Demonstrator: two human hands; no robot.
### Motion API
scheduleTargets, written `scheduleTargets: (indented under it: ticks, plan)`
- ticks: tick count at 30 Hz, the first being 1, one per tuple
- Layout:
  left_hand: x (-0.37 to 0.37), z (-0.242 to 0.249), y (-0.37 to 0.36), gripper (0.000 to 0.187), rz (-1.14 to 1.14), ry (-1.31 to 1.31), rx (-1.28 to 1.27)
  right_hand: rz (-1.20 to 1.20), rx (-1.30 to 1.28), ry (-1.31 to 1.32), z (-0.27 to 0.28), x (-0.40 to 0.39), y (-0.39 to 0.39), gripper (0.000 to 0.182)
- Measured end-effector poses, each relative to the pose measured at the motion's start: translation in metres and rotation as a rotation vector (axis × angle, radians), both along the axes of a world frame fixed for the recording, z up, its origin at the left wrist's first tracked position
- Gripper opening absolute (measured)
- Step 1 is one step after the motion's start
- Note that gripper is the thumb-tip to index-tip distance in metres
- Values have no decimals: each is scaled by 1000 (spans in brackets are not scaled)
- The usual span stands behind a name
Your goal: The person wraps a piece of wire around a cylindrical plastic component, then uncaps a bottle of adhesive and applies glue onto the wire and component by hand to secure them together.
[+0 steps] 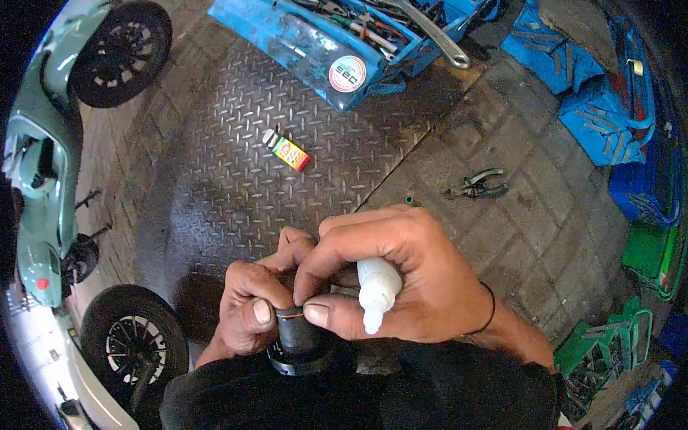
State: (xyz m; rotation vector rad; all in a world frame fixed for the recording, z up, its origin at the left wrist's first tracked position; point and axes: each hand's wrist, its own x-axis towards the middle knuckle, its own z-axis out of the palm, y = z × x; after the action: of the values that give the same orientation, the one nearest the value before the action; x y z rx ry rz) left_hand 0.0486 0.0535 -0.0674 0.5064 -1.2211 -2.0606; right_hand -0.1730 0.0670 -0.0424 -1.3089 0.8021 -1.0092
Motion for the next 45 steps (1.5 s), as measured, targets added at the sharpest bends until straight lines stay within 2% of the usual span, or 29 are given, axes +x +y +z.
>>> scheduleTargets:
  ticks: [7, 10, 12, 16, 19, 25, 28, 30, 33, 36, 39, 41, 44, 45]
  plan:
    - [4, -5, -3, 34, -60, -13, -59, 4, -44, -24, 1, 1, -1, 12]
    - [1, -6, 2, 35, -40, 23, 42, 8, -45, -14, 0, 3, -1, 12]
    - [0, -4, 4, 34, -36, 49, 138, -72, -56, -41, -3, 7, 1, 15]
    - [-3, -7, 5, 34, -26, 81, 177, -93, -52, -27, 0, 5, 1, 16]
    - [-5, -9, 2, 33, 3, 80, 79, -9, -36, 13, 4, 0, -1, 11]
    - [-1, 7, -11, 28, -32, -105, -401, 49, -81, -26, -1, -3, -1, 12]
    - [-1, 15, -13, 26, -68, -106, -479, 64, -99, -149, -3, -1, 1, 13]
    - [0, 21, -15, 24, -88, -93, -476, 134, -122, -171, 2, -3, -1, 13]
    - [2, 27, -18, 24, -122, -68, -607, 167, -135, -235, 4, 1, 3, 13]
    - [-3, 30, -6, 24, -19, 26, -631, 122, -227, -334, 8, 10, 6, 13]
    - [-1, 51, 0, 20, -5, -118, -629, 136, -240, -404, 13, 17, 3, 13]
    - [1, 54, -3, 23, -147, -44, -593, 171, -414, -491, 13, 19, -1, 33]
    - [-3, 43, 14, 27, -49, -297, -466, 102, -414, -552, -1, 25, 13, 30]
    - [-9, 30, 5, 27, 0, -15, -571, 78, -415, -573, -4, 26, 15, 29]
